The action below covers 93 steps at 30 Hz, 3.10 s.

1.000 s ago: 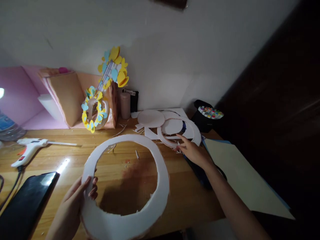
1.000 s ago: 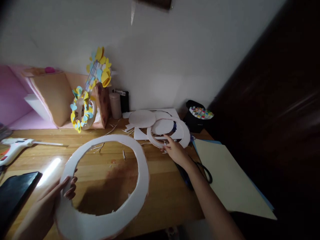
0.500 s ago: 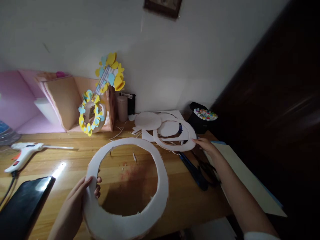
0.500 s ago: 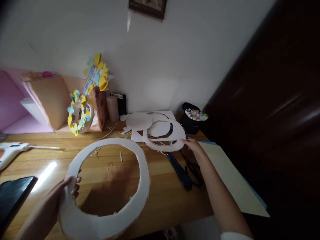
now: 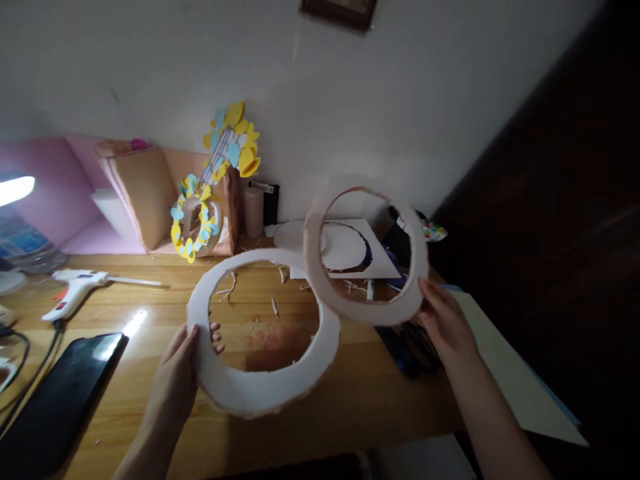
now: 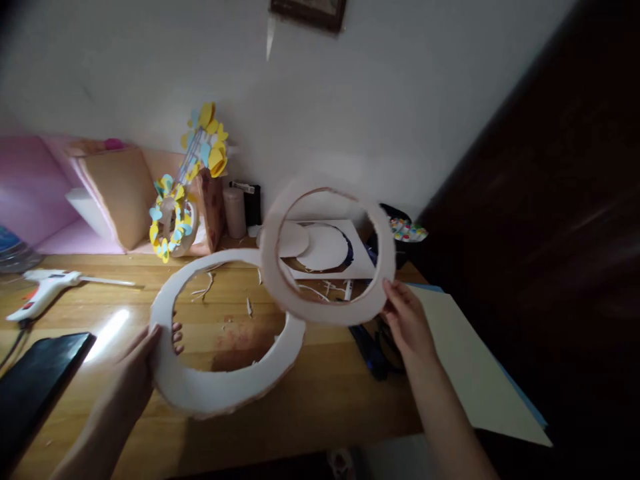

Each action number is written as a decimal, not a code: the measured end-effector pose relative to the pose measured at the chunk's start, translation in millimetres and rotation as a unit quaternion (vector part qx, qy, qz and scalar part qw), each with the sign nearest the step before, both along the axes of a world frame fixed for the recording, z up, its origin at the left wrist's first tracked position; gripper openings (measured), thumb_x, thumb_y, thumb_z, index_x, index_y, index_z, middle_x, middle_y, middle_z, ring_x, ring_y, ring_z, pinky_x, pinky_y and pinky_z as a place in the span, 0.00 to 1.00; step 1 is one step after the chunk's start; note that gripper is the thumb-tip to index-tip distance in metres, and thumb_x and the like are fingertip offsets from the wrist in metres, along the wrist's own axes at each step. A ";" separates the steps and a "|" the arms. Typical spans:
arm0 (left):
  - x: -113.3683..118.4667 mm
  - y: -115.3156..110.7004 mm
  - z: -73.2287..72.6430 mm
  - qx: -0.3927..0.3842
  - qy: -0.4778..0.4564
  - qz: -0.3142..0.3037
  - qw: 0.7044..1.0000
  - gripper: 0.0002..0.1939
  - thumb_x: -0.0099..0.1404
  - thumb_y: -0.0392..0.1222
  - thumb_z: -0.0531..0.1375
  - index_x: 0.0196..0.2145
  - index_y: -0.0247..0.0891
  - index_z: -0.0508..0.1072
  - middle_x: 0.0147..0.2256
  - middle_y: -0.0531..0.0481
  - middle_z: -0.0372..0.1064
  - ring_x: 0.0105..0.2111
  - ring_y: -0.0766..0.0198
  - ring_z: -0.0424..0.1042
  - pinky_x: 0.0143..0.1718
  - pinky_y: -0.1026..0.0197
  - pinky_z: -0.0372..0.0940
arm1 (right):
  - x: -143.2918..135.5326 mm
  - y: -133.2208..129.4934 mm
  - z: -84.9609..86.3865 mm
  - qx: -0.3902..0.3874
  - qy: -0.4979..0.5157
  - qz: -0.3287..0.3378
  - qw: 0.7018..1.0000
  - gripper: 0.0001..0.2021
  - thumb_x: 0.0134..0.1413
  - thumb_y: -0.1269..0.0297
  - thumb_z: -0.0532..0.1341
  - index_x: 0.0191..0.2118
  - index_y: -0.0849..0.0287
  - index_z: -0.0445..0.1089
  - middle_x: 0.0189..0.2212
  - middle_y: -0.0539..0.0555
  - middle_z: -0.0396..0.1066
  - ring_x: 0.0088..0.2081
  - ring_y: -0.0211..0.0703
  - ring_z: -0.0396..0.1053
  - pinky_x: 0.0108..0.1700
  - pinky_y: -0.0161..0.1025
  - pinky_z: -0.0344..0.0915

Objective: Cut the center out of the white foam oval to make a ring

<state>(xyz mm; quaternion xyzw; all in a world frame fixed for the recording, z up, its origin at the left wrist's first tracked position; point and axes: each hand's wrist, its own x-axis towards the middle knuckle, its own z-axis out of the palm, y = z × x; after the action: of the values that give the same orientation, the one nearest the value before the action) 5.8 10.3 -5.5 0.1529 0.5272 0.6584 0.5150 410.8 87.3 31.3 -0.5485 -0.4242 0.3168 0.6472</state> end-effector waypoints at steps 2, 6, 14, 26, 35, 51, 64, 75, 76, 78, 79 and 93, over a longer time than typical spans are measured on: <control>12.8 0.9 7.1 0.043 -0.003 0.018 0.999 0.19 0.48 0.47 0.70 0.37 0.37 0.74 0.31 0.50 0.77 0.28 0.65 0.74 0.28 0.66 0.71 | -32.6 -15.0 -16.9 -0.072 0.045 0.093 0.992 0.18 0.38 0.47 0.69 0.29 0.56 0.71 0.24 0.50 0.70 0.23 0.39 0.66 0.22 0.36 0.63; 25.0 -0.3 16.6 0.066 -0.009 -0.010 0.998 0.21 0.52 0.50 0.67 0.42 0.38 0.72 0.34 0.48 0.78 0.31 0.59 0.76 0.30 0.62 0.71 | -77.9 -40.4 -44.7 -0.132 0.050 0.107 0.984 0.19 0.35 0.47 0.71 0.28 0.56 0.71 0.20 0.48 0.69 0.21 0.39 0.65 0.20 0.34 0.62; 21.7 -6.4 19.4 0.077 -0.031 -0.086 0.993 0.23 0.58 0.52 0.64 0.46 0.36 0.67 0.38 0.40 0.78 0.36 0.53 0.78 0.40 0.54 0.71 | -85.6 -40.4 -41.1 -0.154 -0.092 0.138 0.974 0.22 0.36 0.41 0.68 0.28 0.56 0.67 0.20 0.49 0.68 0.21 0.40 0.65 0.21 0.36 0.63; 32.4 -6.1 9.7 0.077 0.009 -0.049 0.996 0.28 0.59 0.65 0.56 0.36 0.34 0.73 0.30 0.46 0.76 0.25 0.64 0.74 0.27 0.65 0.68 | -95.9 -32.7 -52.3 -0.114 -0.112 0.124 0.979 0.32 0.38 0.45 0.68 0.49 0.57 0.66 0.36 0.59 0.77 0.37 0.53 0.74 0.39 0.48 0.71; 32.7 -5.1 12.4 0.101 0.067 -0.053 0.991 0.14 0.60 0.49 0.63 0.36 0.36 0.70 0.29 0.52 0.74 0.24 0.69 0.72 0.29 0.67 0.68 | -97.9 -32.0 -59.0 -0.103 0.012 0.157 0.982 0.32 0.34 0.56 0.74 0.49 0.52 0.66 0.40 0.55 0.77 0.39 0.50 0.75 0.42 0.46 0.71; 28.7 -2.7 12.2 0.079 0.017 -0.027 0.996 0.19 0.55 0.49 0.66 0.41 0.36 0.72 0.31 0.49 0.76 0.26 0.67 0.74 0.32 0.64 0.70 | -96.1 -34.3 -58.6 -0.077 0.007 0.154 0.985 0.33 0.30 0.56 0.75 0.47 0.51 0.69 0.39 0.54 0.76 0.40 0.51 0.73 0.42 0.47 0.71; 32.4 1.8 12.8 0.100 0.045 -0.006 0.994 0.17 0.56 0.51 0.66 0.35 0.36 0.70 0.24 0.56 0.67 0.20 0.73 0.66 0.21 0.70 0.60 | -101.1 -37.3 -54.8 -0.068 0.001 0.147 0.987 0.32 0.32 0.54 0.74 0.48 0.51 0.68 0.41 0.55 0.76 0.43 0.53 0.73 0.42 0.48 0.71; 33.8 0.2 13.2 0.090 0.039 -0.017 0.995 0.18 0.57 0.52 0.65 0.37 0.36 0.70 0.24 0.56 0.68 0.21 0.72 0.68 0.23 0.69 0.61 | -98.7 -36.7 -58.3 -0.082 0.017 0.132 0.988 0.30 0.32 0.54 0.74 0.45 0.52 0.68 0.38 0.54 0.76 0.38 0.50 0.74 0.42 0.46 0.71; 33.6 0.0 12.8 0.092 0.039 -0.019 0.995 0.18 0.57 0.52 0.65 0.38 0.36 0.70 0.24 0.56 0.68 0.21 0.72 0.68 0.23 0.69 0.62 | -98.1 -36.5 -59.2 -0.081 0.017 0.132 0.988 0.30 0.32 0.54 0.74 0.45 0.52 0.68 0.38 0.54 0.76 0.38 0.49 0.74 0.41 0.46 0.71; 33.2 -0.4 11.7 0.092 0.041 -0.022 0.995 0.18 0.57 0.52 0.64 0.39 0.36 0.71 0.24 0.56 0.68 0.21 0.72 0.68 0.24 0.69 0.62 | -97.3 -36.3 -60.6 -0.078 0.017 0.132 0.988 0.29 0.32 0.55 0.74 0.45 0.52 0.68 0.38 0.54 0.76 0.38 0.49 0.74 0.41 0.45 0.71; 33.0 -0.5 11.0 0.092 0.041 -0.023 0.995 0.18 0.58 0.52 0.64 0.39 0.36 0.71 0.25 0.55 0.69 0.22 0.72 0.68 0.24 0.69 0.63 | -97.1 -36.3 -61.0 -0.077 0.017 0.134 0.988 0.29 0.33 0.55 0.74 0.45 0.52 0.68 0.38 0.53 0.76 0.38 0.48 0.74 0.41 0.44 0.71; 31.9 -1.8 8.2 0.087 0.020 -0.036 0.995 0.17 0.57 0.50 0.65 0.40 0.37 0.73 0.30 0.53 0.72 0.25 0.69 0.72 0.31 0.65 0.68 | -96.7 -37.6 -58.4 -0.080 0.034 0.149 0.985 0.27 0.36 0.58 0.73 0.46 0.51 0.67 0.40 0.53 0.76 0.41 0.48 0.73 0.43 0.43 0.69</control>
<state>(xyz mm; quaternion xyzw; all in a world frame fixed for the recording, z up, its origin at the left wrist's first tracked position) 37.7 8.5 2.7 0.2290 0.4727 0.6794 0.5125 314.1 49.8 -27.1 -0.5184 -0.4524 0.4609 0.5605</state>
